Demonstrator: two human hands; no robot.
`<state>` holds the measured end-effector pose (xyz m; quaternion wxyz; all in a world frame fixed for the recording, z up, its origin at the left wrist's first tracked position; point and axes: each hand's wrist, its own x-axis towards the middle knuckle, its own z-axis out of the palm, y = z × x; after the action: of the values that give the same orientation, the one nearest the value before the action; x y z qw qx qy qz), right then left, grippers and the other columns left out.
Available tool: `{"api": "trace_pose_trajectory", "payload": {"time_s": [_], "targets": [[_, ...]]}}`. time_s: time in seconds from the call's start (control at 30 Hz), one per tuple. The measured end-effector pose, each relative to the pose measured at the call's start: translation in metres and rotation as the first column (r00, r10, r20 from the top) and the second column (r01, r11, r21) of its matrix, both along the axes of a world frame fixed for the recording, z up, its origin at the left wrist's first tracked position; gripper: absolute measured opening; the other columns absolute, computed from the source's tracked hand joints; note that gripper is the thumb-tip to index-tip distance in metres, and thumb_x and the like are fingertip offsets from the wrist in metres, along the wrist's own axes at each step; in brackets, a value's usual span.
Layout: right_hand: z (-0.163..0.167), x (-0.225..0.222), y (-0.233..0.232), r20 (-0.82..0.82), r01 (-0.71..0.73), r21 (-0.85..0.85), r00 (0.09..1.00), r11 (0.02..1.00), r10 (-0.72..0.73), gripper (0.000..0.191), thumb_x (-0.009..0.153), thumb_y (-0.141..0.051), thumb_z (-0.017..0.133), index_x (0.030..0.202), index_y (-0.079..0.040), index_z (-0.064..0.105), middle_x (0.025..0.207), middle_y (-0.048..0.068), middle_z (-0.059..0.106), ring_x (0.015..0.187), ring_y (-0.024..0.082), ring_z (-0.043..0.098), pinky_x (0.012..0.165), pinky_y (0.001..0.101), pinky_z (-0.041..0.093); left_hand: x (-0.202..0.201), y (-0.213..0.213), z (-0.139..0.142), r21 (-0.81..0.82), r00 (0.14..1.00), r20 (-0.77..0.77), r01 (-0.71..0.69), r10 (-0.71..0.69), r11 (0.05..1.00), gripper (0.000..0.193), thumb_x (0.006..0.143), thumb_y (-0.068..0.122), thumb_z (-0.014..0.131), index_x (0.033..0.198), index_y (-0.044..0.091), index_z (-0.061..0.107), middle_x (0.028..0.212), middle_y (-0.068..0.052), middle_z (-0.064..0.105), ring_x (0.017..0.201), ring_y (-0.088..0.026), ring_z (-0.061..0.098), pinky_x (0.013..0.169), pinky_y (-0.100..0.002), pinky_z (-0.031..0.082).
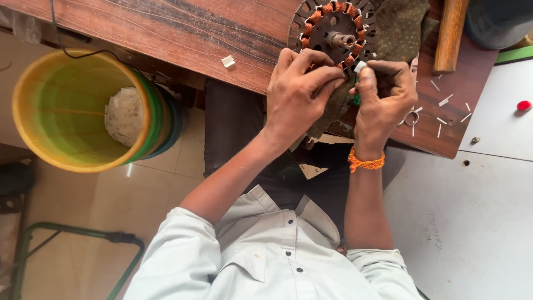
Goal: The person works on a motor armature at a cluttered workbench, using shears to trim small white insulating pieces and inserting them into the armature slots. They then connect red wires to the copper windings and adjust the assembly with both hands.
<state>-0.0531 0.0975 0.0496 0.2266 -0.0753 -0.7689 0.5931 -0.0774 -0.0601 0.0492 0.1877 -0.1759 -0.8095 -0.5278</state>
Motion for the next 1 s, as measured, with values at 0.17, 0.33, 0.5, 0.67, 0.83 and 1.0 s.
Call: {"api": "trace_pose_trajectory", "payload": {"time_s": [0.17,0.33,0.5,0.67,0.83,1.0], "targets": [[-0.004,0.003,-0.006,-0.033,0.003,0.308,0.999,0.951,0.008,0.008,0.104,0.0,0.078,0.108,0.0,0.071,0.097,0.002,0.068,0.081,0.006,0.059,0.072,0.0209,0.05,-0.008,-0.022,-0.008,0.193,0.987,0.101,0.102,-0.124,0.976,0.012,0.089,0.012,0.081,0.101,0.009,0.079,0.125,-0.003,0.07,0.103,-0.018,0.064,0.088,-0.029,0.056],[-0.005,0.004,-0.009,-0.056,-0.006,0.407,0.998,0.914,0.031,0.008,0.103,0.0,0.08,0.107,-0.002,0.073,0.094,0.0,0.066,0.079,0.006,0.056,0.07,0.0223,0.045,-0.008,-0.03,-0.014,0.118,0.969,0.157,0.171,-0.188,0.978,0.01,0.088,0.01,0.081,0.098,0.009,0.079,0.128,0.004,0.072,0.09,-0.017,0.06,0.083,-0.028,0.057],[-0.003,0.002,-0.013,-0.065,0.003,0.488,0.997,0.873,0.034,0.009,0.102,0.001,0.082,0.106,0.0,0.074,0.096,0.003,0.068,0.08,0.007,0.059,0.069,0.0237,0.047,-0.004,-0.027,-0.015,0.043,0.977,0.089,0.193,-0.196,0.98,0.011,0.087,0.008,0.08,0.097,0.008,0.077,0.127,0.007,0.071,0.091,-0.019,0.058,0.088,-0.029,0.057],[-0.005,0.004,-0.019,-0.093,0.004,0.589,0.994,0.808,0.063,0.01,0.102,0.003,0.081,0.106,0.001,0.072,0.1,0.007,0.07,0.089,0.013,0.068,0.075,0.0271,0.055,0.001,-0.025,-0.018,0.046,0.979,0.076,0.189,-0.192,0.981,0.01,0.09,0.008,0.079,0.098,0.006,0.076,0.127,0.007,0.069,0.093,-0.019,0.057,0.089,-0.03,0.057],[-0.005,0.005,-0.025,-0.089,0.0,0.623,0.994,0.783,0.07,0.011,0.1,0.005,0.08,0.106,0.001,0.071,0.1,0.008,0.069,0.088,0.015,0.071,0.075,0.0286,0.058,0.003,-0.025,-0.022,0.028,0.982,0.035,0.183,-0.184,0.983,0.01,0.088,0.006,0.079,0.098,0.006,0.075,0.128,0.006,0.067,0.096,-0.019,0.058,0.088,-0.03,0.058],[-0.001,0.005,-0.034,-0.094,0.019,0.7,0.993,0.714,0.066,0.011,0.098,0.005,0.08,0.104,0.002,0.071,0.098,0.009,0.069,0.086,0.016,0.069,0.074,0.0302,0.056,0.001,-0.03,-0.029,0.025,0.982,0.008,0.186,-0.187,0.982,0.01,0.088,0.006,0.079,0.097,0.006,0.075,0.129,0.005,0.067,0.094,-0.019,0.057,0.086,-0.029,0.058]]}}
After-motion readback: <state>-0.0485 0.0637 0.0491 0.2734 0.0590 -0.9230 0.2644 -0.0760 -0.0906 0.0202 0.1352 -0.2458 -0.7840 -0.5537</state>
